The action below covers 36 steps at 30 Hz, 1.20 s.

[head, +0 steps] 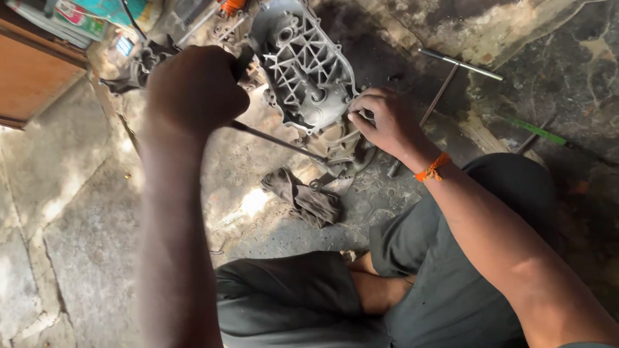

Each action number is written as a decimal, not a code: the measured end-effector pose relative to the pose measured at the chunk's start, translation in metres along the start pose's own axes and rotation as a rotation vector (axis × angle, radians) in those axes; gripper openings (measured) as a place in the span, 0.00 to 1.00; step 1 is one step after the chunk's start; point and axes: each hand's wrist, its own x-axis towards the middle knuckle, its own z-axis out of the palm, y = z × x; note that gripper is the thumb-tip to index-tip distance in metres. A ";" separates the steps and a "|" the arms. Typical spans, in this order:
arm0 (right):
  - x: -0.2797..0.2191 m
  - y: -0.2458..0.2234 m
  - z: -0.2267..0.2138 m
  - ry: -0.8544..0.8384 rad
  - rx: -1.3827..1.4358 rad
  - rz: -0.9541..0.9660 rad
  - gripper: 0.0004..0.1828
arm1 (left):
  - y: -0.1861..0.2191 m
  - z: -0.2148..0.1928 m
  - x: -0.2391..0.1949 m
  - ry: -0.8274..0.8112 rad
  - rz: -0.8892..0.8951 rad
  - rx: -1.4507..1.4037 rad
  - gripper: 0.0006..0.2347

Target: The person sits on the workshop floor working on a scooter engine crankcase. They use a hammer to tap a shaft into the casing, drive components with a T-handle wrench and screwdriver, reposition the crankcase, and fit small parts onto the assembly by hand.

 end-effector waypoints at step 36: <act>0.007 0.009 0.007 -0.032 0.032 0.051 0.06 | -0.096 0.117 -0.003 1.091 0.195 -1.647 0.15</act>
